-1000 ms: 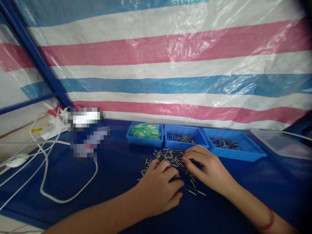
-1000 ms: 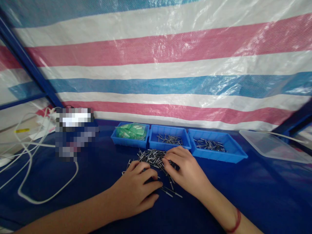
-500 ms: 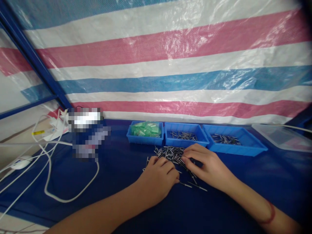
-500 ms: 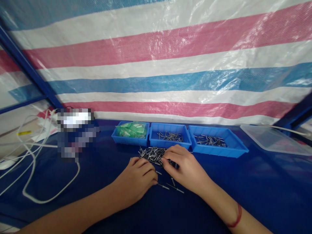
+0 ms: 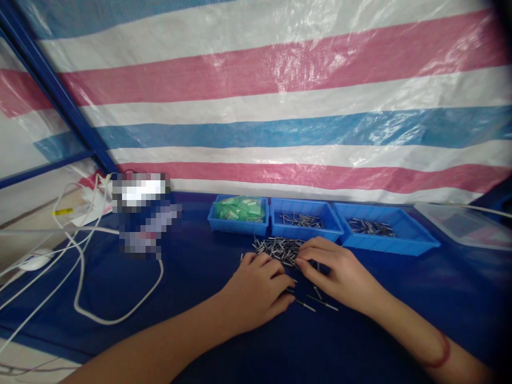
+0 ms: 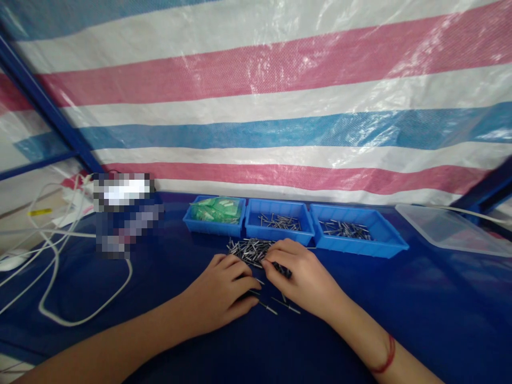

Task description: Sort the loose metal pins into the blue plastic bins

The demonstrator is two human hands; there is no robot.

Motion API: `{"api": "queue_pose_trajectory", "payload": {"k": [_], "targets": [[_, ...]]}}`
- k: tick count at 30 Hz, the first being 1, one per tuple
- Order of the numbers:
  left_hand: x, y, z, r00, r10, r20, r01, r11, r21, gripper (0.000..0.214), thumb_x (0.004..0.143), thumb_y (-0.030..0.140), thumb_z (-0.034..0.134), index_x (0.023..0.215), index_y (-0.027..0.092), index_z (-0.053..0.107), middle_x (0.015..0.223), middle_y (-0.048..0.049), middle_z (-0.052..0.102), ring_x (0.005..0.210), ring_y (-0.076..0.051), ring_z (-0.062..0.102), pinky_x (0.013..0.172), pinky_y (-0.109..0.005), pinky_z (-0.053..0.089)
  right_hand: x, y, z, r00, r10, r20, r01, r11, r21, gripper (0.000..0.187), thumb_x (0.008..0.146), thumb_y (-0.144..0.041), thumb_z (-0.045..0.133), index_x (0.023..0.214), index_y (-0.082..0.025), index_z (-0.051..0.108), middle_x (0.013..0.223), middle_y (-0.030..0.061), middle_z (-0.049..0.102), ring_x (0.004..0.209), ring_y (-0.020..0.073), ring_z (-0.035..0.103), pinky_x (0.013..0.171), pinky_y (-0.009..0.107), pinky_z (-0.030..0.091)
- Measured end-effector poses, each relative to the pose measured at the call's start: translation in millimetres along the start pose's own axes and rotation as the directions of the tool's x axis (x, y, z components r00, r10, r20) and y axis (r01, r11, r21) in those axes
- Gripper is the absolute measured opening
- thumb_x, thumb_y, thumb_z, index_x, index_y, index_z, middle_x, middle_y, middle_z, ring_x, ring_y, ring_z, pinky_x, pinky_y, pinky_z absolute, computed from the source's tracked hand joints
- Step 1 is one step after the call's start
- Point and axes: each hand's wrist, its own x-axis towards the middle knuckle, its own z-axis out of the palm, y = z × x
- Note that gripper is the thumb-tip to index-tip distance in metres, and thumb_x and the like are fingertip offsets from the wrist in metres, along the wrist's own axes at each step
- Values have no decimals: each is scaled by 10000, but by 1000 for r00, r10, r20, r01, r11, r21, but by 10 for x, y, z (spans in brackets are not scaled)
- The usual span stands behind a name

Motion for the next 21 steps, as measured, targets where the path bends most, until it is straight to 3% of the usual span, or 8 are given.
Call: {"api": "queue_pose_trajectory", "payload": {"k": [12,21], "targets": [[16,60,125,1000,18,-12,-17,992,122,138,953,266,461,937,184,571,1015,-30,599,975,-198,488,827,-377,324,-12,-41,43,997,-63,47,64,998,-28,176,899,-172,497,785,-184,631,829,52,638,785,167,595,733,312,465],[-12,10,-28,999,37,34,-39,996,84,206,904,388,532,965,198,578,997,-20,594,977,-194,489,822,-344,349,-20,-78,98,991,-54,125,58,998,-25,191,891,-157,499,756,-188,630,800,41,629,760,155,591,715,294,469]]}}
